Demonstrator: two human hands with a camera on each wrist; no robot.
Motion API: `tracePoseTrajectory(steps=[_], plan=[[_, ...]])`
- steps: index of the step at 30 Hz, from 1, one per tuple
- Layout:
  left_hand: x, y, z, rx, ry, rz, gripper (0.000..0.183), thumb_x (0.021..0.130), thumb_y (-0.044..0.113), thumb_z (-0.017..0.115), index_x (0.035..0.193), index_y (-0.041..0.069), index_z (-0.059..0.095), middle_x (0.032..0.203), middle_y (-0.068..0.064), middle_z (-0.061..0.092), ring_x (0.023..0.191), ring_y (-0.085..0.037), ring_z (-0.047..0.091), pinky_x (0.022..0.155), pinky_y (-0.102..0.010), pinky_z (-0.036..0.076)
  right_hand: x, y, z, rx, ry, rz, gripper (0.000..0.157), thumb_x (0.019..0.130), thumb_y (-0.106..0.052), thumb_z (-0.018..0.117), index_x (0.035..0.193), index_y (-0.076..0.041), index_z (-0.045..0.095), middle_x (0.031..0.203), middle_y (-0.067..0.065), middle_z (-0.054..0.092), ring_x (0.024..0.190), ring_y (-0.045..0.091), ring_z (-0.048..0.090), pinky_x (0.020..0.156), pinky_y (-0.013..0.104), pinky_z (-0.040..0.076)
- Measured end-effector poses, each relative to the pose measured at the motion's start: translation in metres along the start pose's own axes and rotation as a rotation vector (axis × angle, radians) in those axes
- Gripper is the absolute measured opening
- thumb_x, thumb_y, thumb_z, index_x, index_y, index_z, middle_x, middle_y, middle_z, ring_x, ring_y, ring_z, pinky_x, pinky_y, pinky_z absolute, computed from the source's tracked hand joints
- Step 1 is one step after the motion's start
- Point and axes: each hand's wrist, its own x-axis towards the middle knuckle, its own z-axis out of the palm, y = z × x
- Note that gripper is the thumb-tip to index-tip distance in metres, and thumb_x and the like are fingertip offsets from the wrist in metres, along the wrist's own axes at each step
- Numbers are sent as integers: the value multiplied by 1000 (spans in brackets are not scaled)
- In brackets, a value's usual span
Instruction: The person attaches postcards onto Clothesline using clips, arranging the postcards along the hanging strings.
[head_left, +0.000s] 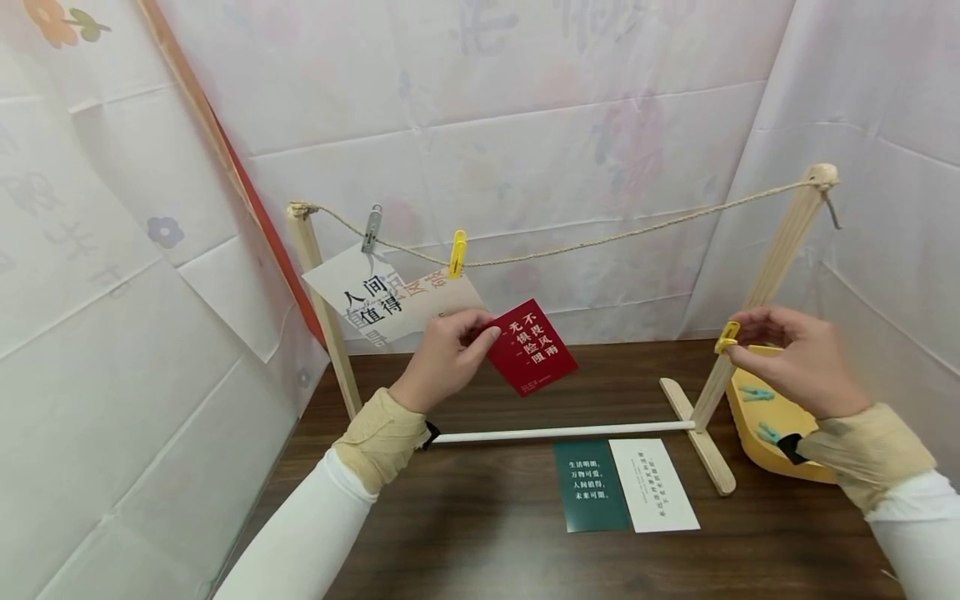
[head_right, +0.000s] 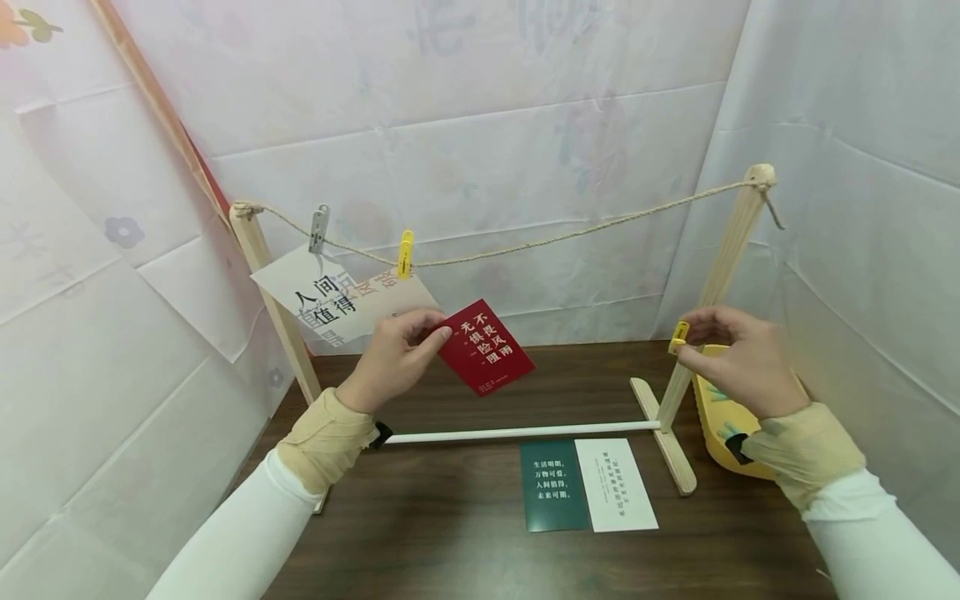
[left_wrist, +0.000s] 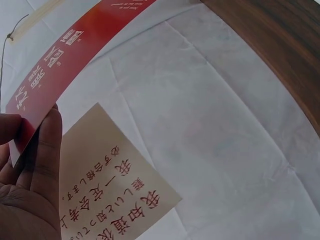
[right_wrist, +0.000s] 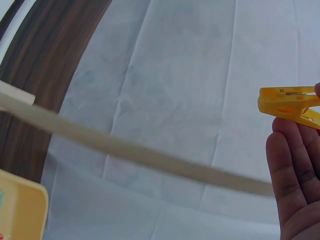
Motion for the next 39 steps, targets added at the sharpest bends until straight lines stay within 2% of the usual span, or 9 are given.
tracePoseTrajectory(steps=[9, 16, 22, 29, 39], plan=[[10, 6, -4, 47, 1, 27, 13, 104, 4, 70, 111, -5, 77, 96, -15, 80, 77, -19, 69, 72, -29, 60, 13, -17, 12, 11, 4, -66, 31, 79, 15, 81, 107, 4, 75, 90, -30, 68, 80, -15, 64, 69, 5, 48], [16, 11, -7, 76, 18, 66, 15, 103, 4, 71, 112, -6, 78, 97, -17, 80, 78, -22, 70, 73, -32, 61, 22, -32, 15, -21, -4, -138, 31, 78, 14, 85, 106, 3, 77, 95, -29, 68, 85, -14, 64, 79, 1, 47], [23, 13, -7, 107, 34, 102, 16, 102, 3, 72, 112, -7, 79, 95, -17, 78, 78, -23, 67, 71, -31, 59, 31, -44, 19, -36, -1, -184, 29, 79, 12, 87, 104, 0, 78, 95, -26, 69, 85, -10, 65, 81, 2, 47], [29, 16, -8, 131, 40, 114, 18, 102, 5, 73, 114, -5, 80, 94, -16, 78, 81, -24, 65, 73, -31, 55, 39, -53, 23, 14, -4, -245, 31, 77, 17, 85, 104, 4, 76, 96, -25, 69, 85, -12, 67, 81, 2, 49], [37, 22, -10, 106, 6, 110, 16, 104, 5, 71, 114, -6, 77, 99, -16, 81, 77, -22, 70, 72, -32, 60, 50, -73, 32, 71, -5, -293, 31, 75, 17, 86, 101, 5, 75, 95, -24, 71, 83, -10, 69, 77, 5, 52]])
